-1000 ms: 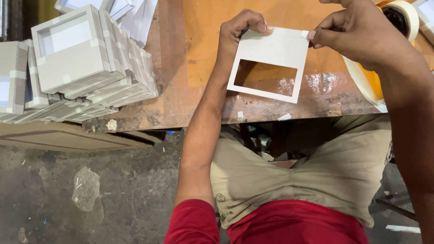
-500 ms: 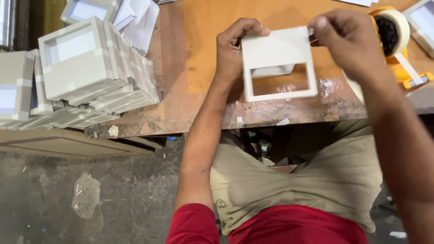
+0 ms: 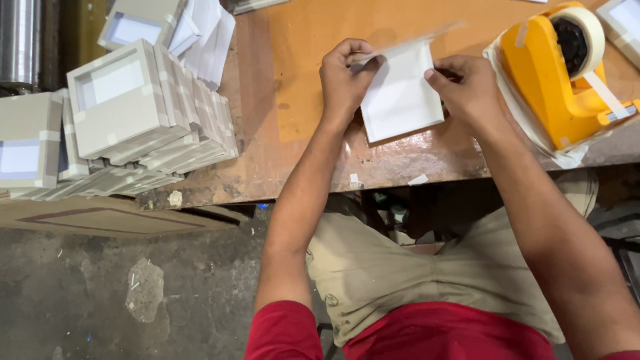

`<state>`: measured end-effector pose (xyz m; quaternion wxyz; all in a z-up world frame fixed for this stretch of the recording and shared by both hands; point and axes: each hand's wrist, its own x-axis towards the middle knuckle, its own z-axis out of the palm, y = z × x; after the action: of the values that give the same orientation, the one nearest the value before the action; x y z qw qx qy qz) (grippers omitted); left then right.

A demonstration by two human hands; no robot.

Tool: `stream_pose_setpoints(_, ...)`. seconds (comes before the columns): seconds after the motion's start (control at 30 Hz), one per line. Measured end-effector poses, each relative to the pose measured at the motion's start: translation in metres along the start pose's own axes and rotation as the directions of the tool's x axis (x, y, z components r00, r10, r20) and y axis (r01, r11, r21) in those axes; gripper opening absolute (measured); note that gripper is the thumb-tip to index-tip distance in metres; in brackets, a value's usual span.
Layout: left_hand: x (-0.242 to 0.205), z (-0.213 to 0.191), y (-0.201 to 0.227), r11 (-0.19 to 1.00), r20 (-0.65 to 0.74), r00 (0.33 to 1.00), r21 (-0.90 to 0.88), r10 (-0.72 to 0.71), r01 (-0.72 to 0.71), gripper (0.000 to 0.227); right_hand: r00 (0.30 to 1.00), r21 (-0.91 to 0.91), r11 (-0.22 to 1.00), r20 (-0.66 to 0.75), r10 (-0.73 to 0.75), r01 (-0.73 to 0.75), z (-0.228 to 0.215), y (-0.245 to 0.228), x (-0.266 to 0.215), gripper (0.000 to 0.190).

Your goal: The person assembles small white cardboard boxes by folding the flaps and securing them with adhesive tape. They handle each box one at a time, folding edges and applying tape to the seams to form a finished box.

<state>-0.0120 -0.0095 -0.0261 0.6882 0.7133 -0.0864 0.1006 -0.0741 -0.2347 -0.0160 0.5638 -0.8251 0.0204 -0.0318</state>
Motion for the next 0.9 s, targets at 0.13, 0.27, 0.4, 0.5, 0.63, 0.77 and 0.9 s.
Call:
stream_pose_setpoints(0.13, -0.002, -0.001, 0.007, 0.977, 0.032, 0.994, 0.192, -0.106, 0.098, 0.025, 0.983, -0.242, 0.964, -0.117, -0.144, 0.113, 0.005, -0.005, -0.001, 0.016)
stream_pose_setpoints(0.27, 0.000, -0.001, 0.015, 0.879, 0.067, 0.972, 0.444, -0.225, 0.172, 0.033, 0.938, -0.321, 0.916, -0.164, -0.304, 0.241, 0.009, -0.008, 0.001, 0.014)
stream_pose_setpoints(0.4, -0.005, 0.000, 0.011, 0.909, 0.074, 0.982, 0.397, -0.172, 0.129, 0.034, 0.998, -0.163, 0.985, -0.010, -0.059, 0.057, -0.004, 0.001, 0.007, 0.011)
stream_pose_setpoints(0.5, -0.007, 0.001, 0.009, 0.933, 0.106, 0.991, 0.358, -0.084, 0.041, 0.036, 0.995, -0.141, 0.986, 0.039, -0.088, 0.093, -0.009, 0.006, 0.019, 0.012)
stream_pose_setpoints(0.63, -0.003, -0.002, 0.009, 0.918, 0.126, 0.976, 0.377, -0.179, 0.120, 0.038, 0.995, -0.079, 0.992, 0.023, -0.095, 0.097, -0.006, 0.006, 0.025, 0.013)
stream_pose_setpoints(0.77, -0.002, -0.003, 0.007, 0.907, 0.135, 0.957, 0.376, -0.258, 0.191, 0.036, 1.000, -0.143, 0.989, 0.018, -0.019, 0.022, -0.005, 0.006, 0.023, 0.016)
stream_pose_setpoints(0.9, -0.001, -0.003, 0.006, 0.898, 0.127, 0.952, 0.386, -0.279, 0.212, 0.037, 1.000, -0.141, 0.990, 0.004, 0.009, -0.009, -0.005, 0.003, 0.028, 0.043)
